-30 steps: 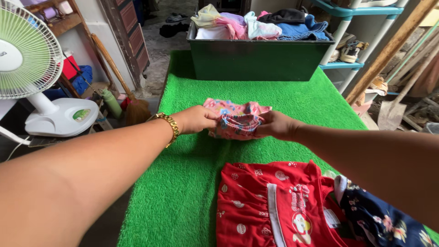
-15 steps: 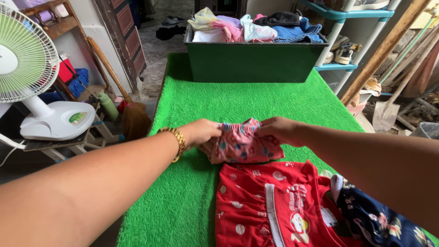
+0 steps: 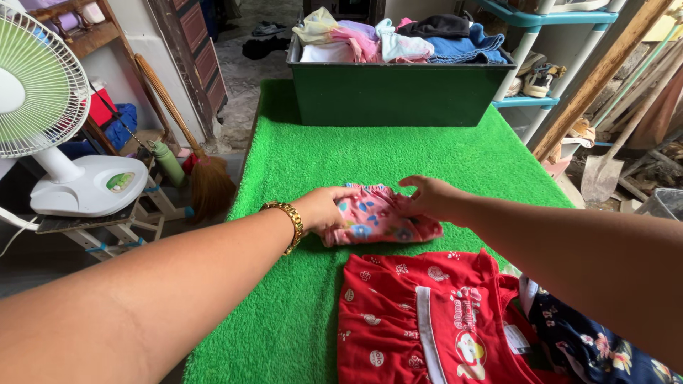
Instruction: The person folds several small garments one by one on a green towel-covered table. They handle a white short, a red dress, a dark floral short, a pink floral short, a light blue short, and a pink short, folding each neatly and stacking them on the table.
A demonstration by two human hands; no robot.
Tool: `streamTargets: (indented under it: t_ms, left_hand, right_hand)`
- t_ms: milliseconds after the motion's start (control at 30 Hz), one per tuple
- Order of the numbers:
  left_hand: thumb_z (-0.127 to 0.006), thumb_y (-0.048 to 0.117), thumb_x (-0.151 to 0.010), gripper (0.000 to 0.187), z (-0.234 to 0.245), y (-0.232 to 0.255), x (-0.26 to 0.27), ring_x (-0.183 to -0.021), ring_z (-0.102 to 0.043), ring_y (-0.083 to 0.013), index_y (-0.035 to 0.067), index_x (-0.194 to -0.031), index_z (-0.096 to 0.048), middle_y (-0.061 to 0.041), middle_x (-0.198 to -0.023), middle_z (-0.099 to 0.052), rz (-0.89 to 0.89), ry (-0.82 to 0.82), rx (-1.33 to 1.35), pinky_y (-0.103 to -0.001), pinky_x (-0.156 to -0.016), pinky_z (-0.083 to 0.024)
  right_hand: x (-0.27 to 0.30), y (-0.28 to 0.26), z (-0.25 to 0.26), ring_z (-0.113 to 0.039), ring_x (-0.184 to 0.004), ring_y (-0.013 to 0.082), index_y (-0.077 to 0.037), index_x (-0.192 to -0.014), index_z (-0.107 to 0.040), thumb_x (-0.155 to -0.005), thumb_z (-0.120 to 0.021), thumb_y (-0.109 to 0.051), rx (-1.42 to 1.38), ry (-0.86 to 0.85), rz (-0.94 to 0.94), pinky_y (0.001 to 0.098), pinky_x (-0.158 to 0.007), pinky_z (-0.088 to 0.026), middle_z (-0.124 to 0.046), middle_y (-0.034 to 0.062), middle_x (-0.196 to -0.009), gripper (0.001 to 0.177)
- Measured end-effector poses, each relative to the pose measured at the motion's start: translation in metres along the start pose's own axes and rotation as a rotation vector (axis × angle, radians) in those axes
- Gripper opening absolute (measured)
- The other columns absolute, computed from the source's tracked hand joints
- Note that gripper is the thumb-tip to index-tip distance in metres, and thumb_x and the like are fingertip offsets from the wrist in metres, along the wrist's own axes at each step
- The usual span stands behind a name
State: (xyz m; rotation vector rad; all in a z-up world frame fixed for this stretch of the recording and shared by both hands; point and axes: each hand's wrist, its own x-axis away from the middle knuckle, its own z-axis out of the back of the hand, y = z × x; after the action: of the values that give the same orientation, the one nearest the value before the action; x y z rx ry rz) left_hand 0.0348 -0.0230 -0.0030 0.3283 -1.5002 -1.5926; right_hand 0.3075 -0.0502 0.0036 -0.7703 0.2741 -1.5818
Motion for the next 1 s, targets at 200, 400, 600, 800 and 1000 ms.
streamTargets:
  t_ms: [200, 400, 600, 800, 1000]
  left_hand:
    - [-0.081, 0.020, -0.077, 0.081, -0.002, -0.007, 0.006, -0.109, -0.064, -0.0277, 0.028, -0.151, -0.049, -0.021, -0.150, -0.041, 0.060, 0.243, -0.709, -0.037, -0.087, -0.060]
    - [-0.085, 0.025, -0.081, 0.106, 0.011, -0.015, -0.016, -0.089, -0.063, -0.0222, 0.012, -0.160, -0.015, -0.016, -0.118, -0.059, 0.163, 0.383, -0.169, -0.038, -0.072, -0.054]
    - [-0.079, 0.037, -0.084, 0.025, 0.011, -0.037, -0.036, -0.062, -0.052, -0.0122, 0.014, -0.084, -0.068, 0.004, -0.067, -0.059, 0.239, 0.242, 0.101, -0.032, -0.056, -0.045]
    - [-0.080, 0.031, -0.081, 0.024, 0.001, -0.036, -0.032, -0.071, -0.058, -0.0159, 0.012, -0.094, -0.073, -0.001, -0.084, -0.067, 0.282, 0.277, -0.071, -0.039, -0.063, -0.049]
    - [-0.074, 0.004, -0.068, 0.050, 0.000, -0.006, -0.026, -0.090, -0.072, -0.0221, 0.005, -0.117, -0.067, -0.012, -0.101, -0.074, -0.185, 0.224, -0.136, -0.036, -0.078, -0.060]
  right_hand:
    - [-0.001, 0.015, -0.008, -0.063, -0.116, 0.0327, -0.018, -0.149, -0.052, -0.080, -0.082, -0.056, 0.326, 0.105, -0.152, 0.0409, -0.098, -0.056, -0.057, 0.0188, -0.136, 0.084]
    - [-0.014, 0.022, -0.012, -0.072, -0.109, 0.0268, -0.008, -0.148, -0.043, -0.071, -0.085, -0.051, -0.142, 0.099, -0.134, 0.0404, -0.096, -0.060, -0.069, 0.0177, -0.127, 0.098]
    - [-0.013, 0.013, -0.018, -0.073, -0.098, 0.0280, -0.004, -0.128, -0.072, -0.078, -0.075, -0.062, 0.055, 0.020, -0.157, 0.0455, -0.091, -0.057, -0.075, 0.0187, -0.116, 0.077]
    - [0.001, -0.010, -0.026, -0.047, -0.135, 0.0372, -0.020, -0.150, -0.046, -0.072, -0.085, -0.062, 0.471, 0.143, -0.073, 0.0482, -0.110, -0.046, -0.043, 0.0173, -0.150, 0.098]
    - [0.011, -0.044, -0.016, -0.036, -0.142, 0.0380, -0.021, -0.157, -0.032, -0.057, -0.100, -0.036, 0.430, 0.150, 0.446, 0.0536, -0.111, -0.035, -0.040, 0.0202, -0.151, 0.123]
